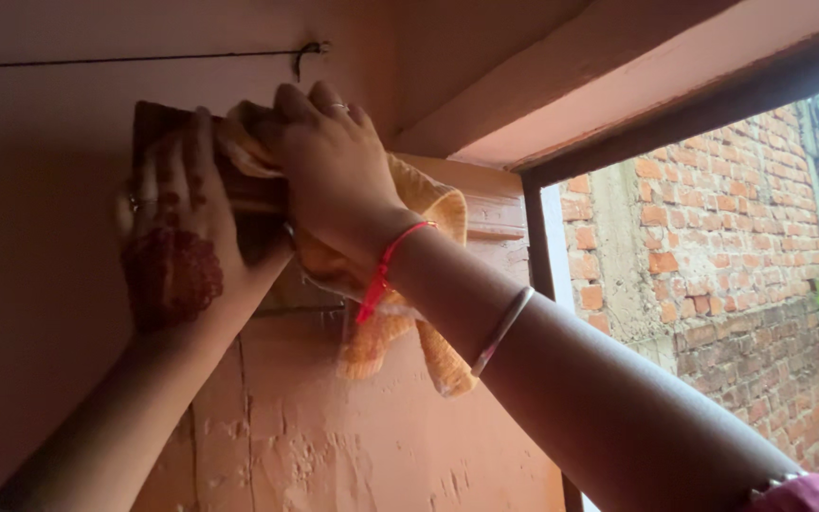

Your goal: The person wipes the upper frame and the outer surface of a wooden door with a cloth, covering the main panel, the handle, and the latch area.

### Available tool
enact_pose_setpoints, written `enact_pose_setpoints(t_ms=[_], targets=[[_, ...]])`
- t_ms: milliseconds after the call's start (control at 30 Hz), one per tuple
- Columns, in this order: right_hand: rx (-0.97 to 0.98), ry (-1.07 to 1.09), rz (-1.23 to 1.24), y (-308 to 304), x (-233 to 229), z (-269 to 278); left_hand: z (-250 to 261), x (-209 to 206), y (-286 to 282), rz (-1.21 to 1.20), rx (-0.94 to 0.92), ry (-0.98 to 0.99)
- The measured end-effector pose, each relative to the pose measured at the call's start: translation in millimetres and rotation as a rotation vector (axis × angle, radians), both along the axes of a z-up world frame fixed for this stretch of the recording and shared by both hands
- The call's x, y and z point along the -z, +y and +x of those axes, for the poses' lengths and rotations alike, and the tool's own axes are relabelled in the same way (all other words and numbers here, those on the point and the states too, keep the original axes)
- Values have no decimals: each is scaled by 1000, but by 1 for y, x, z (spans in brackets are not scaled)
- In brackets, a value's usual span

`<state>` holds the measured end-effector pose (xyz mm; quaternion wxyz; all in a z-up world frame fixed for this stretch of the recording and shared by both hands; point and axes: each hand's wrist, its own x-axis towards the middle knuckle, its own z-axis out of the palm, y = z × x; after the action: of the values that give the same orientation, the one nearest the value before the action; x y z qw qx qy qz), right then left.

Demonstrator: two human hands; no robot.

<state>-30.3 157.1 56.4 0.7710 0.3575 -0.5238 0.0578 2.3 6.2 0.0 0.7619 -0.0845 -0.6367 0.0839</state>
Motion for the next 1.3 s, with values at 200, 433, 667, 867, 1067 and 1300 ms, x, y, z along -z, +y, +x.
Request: enact_pose_setpoints(t_ms=[200,433,667,867,1067,1300], targets=[[165,-53,-69,38,7,-22,3,1,9,-191,-81,40],[111,-57,-91,57,10,-30,-27,-13,27,-203,-67,87],[161,-132,-111,69,8,-48,-50,-11,65,-170,-7,72],[192,-136,-174,102,16,-73,-67,-7,74,-122,-197,189],[89,-276,-206,94,13,-69,-82,-5,66,-112,-222,205],[-37,-140,-152,98,23,-78,-93,-11,70,-86,-195,208]])
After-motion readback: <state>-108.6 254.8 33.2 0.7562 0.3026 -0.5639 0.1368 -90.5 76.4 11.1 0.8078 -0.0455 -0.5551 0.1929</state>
